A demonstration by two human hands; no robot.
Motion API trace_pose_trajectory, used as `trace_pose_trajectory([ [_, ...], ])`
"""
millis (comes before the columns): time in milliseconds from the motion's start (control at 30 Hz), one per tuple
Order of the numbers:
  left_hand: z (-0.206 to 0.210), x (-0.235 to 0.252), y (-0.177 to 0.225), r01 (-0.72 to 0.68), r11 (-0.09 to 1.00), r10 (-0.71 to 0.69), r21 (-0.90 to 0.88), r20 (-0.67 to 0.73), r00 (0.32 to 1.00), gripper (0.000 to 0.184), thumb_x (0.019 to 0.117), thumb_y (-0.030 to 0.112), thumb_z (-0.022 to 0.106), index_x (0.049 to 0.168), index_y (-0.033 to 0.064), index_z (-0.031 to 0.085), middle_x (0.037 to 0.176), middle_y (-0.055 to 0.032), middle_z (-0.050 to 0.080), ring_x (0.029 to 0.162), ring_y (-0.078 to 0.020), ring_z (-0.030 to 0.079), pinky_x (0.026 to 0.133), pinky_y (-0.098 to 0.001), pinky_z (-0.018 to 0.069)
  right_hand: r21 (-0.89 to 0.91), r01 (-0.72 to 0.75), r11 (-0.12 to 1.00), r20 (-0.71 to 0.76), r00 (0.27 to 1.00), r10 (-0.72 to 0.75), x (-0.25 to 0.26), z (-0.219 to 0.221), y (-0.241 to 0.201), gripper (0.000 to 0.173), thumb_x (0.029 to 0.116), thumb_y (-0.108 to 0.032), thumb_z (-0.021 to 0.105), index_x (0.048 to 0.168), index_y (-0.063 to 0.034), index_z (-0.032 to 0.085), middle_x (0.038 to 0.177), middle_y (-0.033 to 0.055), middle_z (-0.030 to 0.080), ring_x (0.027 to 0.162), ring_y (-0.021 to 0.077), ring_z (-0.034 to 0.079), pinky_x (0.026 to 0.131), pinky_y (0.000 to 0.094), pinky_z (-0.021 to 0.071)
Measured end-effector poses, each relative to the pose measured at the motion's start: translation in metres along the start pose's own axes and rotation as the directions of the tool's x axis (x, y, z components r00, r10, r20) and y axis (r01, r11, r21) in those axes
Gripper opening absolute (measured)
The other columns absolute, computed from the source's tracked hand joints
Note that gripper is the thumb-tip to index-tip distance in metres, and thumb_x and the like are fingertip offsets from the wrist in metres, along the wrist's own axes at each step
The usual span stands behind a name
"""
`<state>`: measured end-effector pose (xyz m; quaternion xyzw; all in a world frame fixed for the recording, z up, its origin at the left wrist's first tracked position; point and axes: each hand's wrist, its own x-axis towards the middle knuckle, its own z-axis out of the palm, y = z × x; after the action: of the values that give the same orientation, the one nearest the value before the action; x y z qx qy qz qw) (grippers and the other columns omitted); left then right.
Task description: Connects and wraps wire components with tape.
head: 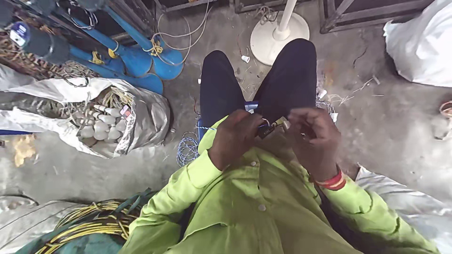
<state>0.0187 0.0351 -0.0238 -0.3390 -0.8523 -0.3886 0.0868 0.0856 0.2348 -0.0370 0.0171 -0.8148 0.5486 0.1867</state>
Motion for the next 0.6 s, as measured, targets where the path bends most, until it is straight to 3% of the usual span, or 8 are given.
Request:
trace_pose_trajectory([
  [67, -0.002, 0.002, -0.002, 0.059, 0.998, -0.06, -0.026, -0.03, 0.998, 0.016, 0.0972, 0.01, 0.067, 0.104, -0.0009, 0.076, 0.095, -0.0122, 0.071, 0.084, -0.0142, 0.069, 0.077, -0.0248, 0.059, 0.016, 0.025, 1.0, 0.054, 0.998, -0.026, -0.001, 0.0, -0.001, 0.02, 0.0948, -0.013, 0.068, 0.108, 0.0008, 0.071, 0.092, 0.0035, 0.071, 0.074, 0.0029, 0.064, 0.064, 0.0208, 0.0561],
  [100, -0.003, 0.003, -0.002, 0.074, 0.997, -0.075, -0.035, -0.045, 0.996, 0.016, 0.0974, 0.01, 0.067, 0.104, -0.0007, 0.076, 0.095, -0.0116, 0.071, 0.082, -0.0127, 0.068, 0.075, -0.0235, 0.0585, 0.036, 0.004, 0.999, 0.119, 0.993, -0.009, -0.002, 0.001, -0.002, 0.019, 0.0958, -0.016, 0.067, 0.107, -0.0022, 0.074, 0.09, 0.0001, 0.073, 0.072, 0.0001, 0.064, 0.063, 0.019, 0.0558],
  [167, -0.003, 0.006, -0.001, 0.086, 0.995, -0.088, -0.042, -0.068, 0.994, 0.015, 0.0966, 0.011, 0.068, 0.102, 0.0005, 0.077, 0.093, -0.0102, 0.07, 0.079, -0.0101, 0.067, 0.072, -0.0208, 0.0575, 0.015, -0.04, 0.999, 0.176, 0.984, 0.037, -0.004, 0.007, -0.003, 0.023, 0.0983, -0.017, 0.065, 0.114, -0.0054, 0.076, 0.091, -0.0014, 0.075, 0.071, -0.0017, 0.065, 0.063, 0.0185, 0.0567],
  [300, -0.002, 0.009, 0.002, 0.029, 0.999, -0.034, -0.034, -0.132, 0.991, 0.014, 0.0928, 0.008, 0.071, 0.1, -0.001, 0.079, 0.083, -0.0096, 0.069, 0.069, -0.0085, 0.064, 0.063, -0.0184, 0.0547, -0.082, -0.018, 0.996, 0.081, 0.996, 0.025, -0.006, 0.02, -0.001, 0.026, 0.0996, -0.017, 0.064, 0.12, -0.0036, 0.075, 0.09, 0.0025, 0.076, 0.072, 0.0003, 0.066, 0.066, 0.0205, 0.0572],
  [400, 0.0, 0.006, 0.005, -0.039, 0.998, 0.032, -0.04, -0.17, 0.985, 0.013, 0.0906, 0.006, 0.072, 0.098, -0.0035, 0.078, 0.081, -0.0114, 0.07, 0.069, -0.0105, 0.065, 0.063, -0.0196, 0.0548, 0.074, -0.17, 0.983, 0.101, 0.981, 0.162, -0.004, 0.024, -0.006, 0.019, 0.0995, -0.015, 0.066, 0.114, -0.0042, 0.073, 0.09, -0.003, 0.074, 0.074, -0.0013, 0.066, 0.067, 0.0186, 0.058],
  [500, 0.004, 0.001, 0.007, -0.07, 0.997, 0.061, -0.042, -0.193, 0.979, 0.014, 0.0893, 0.005, 0.073, 0.098, -0.0054, 0.077, 0.083, -0.0129, 0.071, 0.069, -0.0104, 0.066, 0.065, -0.0191, 0.0564, 0.419, -0.407, 0.812, 0.194, 0.913, 0.358, 0.001, 0.027, -0.014, 0.014, 0.1008, -0.011, 0.064, 0.108, -0.0045, 0.073, 0.089, -0.0012, 0.074, 0.076, 0.0055, 0.069, 0.07, 0.0248, 0.0603],
  [600, 0.005, 0.001, 0.006, -0.081, 0.997, 0.076, -0.011, -0.228, 0.971, 0.014, 0.0894, 0.007, 0.074, 0.097, -0.0045, 0.078, 0.08, -0.0119, 0.07, 0.068, -0.0096, 0.066, 0.064, -0.0184, 0.056, 0.599, -0.583, 0.549, 0.327, 0.804, 0.497, 0.002, 0.035, -0.023, 0.02, 0.1039, -0.013, 0.056, 0.11, -0.0055, 0.073, 0.092, 0.0045, 0.073, 0.081, 0.0115, 0.069, 0.075, 0.0317, 0.0612],
])
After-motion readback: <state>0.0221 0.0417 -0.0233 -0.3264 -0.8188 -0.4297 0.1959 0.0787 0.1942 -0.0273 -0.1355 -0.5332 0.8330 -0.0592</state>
